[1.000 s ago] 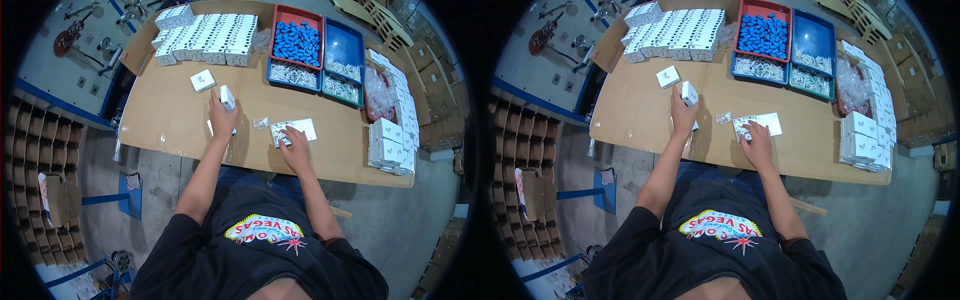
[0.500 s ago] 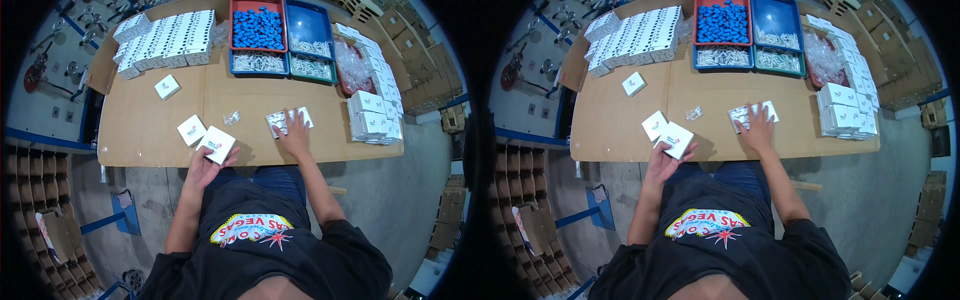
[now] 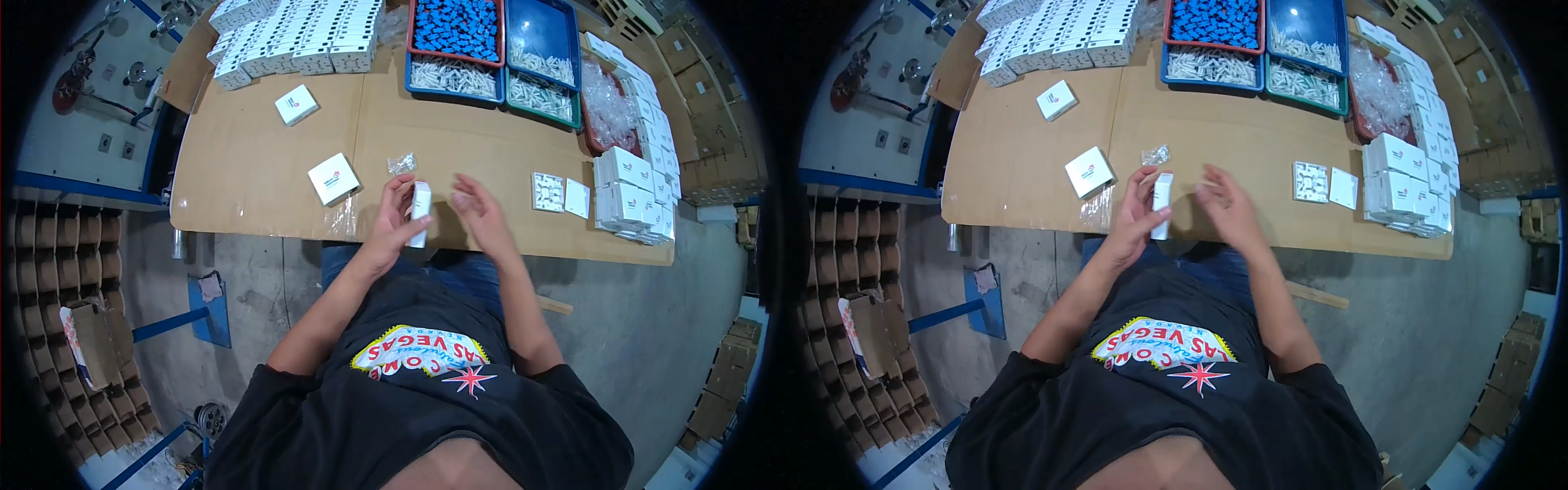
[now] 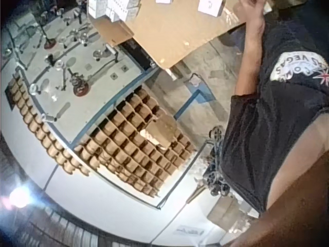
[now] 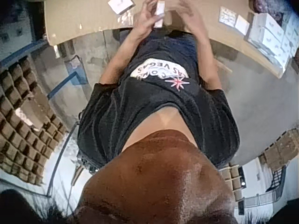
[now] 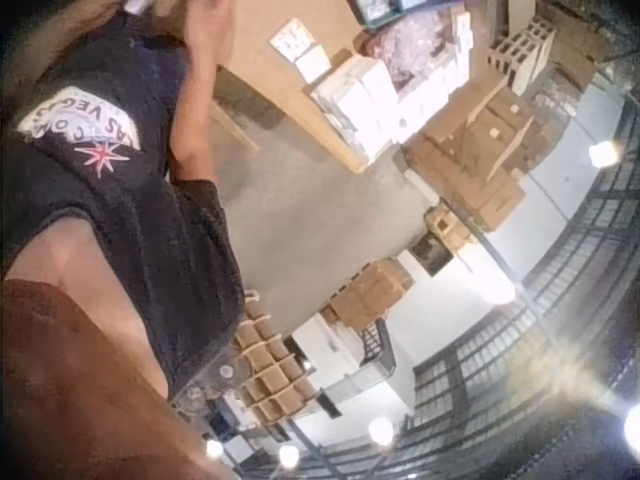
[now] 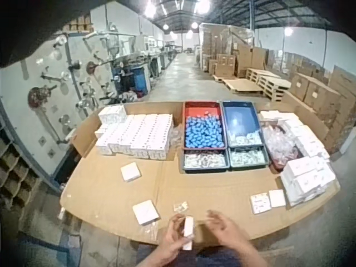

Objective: The person packs small white electronic devices into white cardboard boxes. They place the devices into the boxes, add small plastic bags containing accessories, and close the boxes. The person then stacks the completed boxes on the table.

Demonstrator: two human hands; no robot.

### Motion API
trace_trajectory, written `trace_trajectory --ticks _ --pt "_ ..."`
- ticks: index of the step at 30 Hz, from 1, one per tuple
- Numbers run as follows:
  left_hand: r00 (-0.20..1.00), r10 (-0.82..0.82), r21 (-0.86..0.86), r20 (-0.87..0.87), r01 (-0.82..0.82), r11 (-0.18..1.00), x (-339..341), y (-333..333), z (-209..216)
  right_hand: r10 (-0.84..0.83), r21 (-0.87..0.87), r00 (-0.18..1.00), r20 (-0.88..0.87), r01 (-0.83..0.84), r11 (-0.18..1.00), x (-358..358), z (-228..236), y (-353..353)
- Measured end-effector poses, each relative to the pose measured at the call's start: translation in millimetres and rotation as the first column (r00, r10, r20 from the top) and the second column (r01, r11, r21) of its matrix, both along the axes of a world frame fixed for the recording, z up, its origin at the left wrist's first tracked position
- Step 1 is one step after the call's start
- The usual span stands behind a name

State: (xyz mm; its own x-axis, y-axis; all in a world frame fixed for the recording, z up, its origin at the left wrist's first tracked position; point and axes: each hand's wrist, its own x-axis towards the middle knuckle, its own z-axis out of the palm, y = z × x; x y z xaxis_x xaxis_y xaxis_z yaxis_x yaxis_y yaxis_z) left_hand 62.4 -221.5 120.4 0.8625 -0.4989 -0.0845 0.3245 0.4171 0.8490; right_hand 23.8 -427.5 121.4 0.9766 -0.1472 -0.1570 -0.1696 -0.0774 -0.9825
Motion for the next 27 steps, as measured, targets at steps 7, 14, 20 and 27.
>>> trace_trajectory --ticks 7,14,20,27 --pt "0.985 -0.033 0.117 0.167 0.014 0.993 -5.2 8.8 -4.0 0.161 0.317 0.972 0.17 -0.209 0.925 5.5 15.4 41.7" --pt "0.949 -0.07 -0.119 -0.306 0.035 0.992 -10.2 15.4 7.5 0.31 -0.291 0.891 0.331 -0.216 0.932 -0.7 21.8 47.3" --pt "0.814 -0.148 -0.065 -0.561 0.135 0.989 -16.5 1.1 28.9 0.384 -0.485 0.831 0.403 -0.162 0.86 -2.0 24.8 54.5" --pt "0.812 -0.095 -0.161 -0.576 0.002 0.987 -22.8 -4.8 21.4 0.435 -0.574 0.752 0.495 -0.093 0.814 0.4 8.1 52.5"
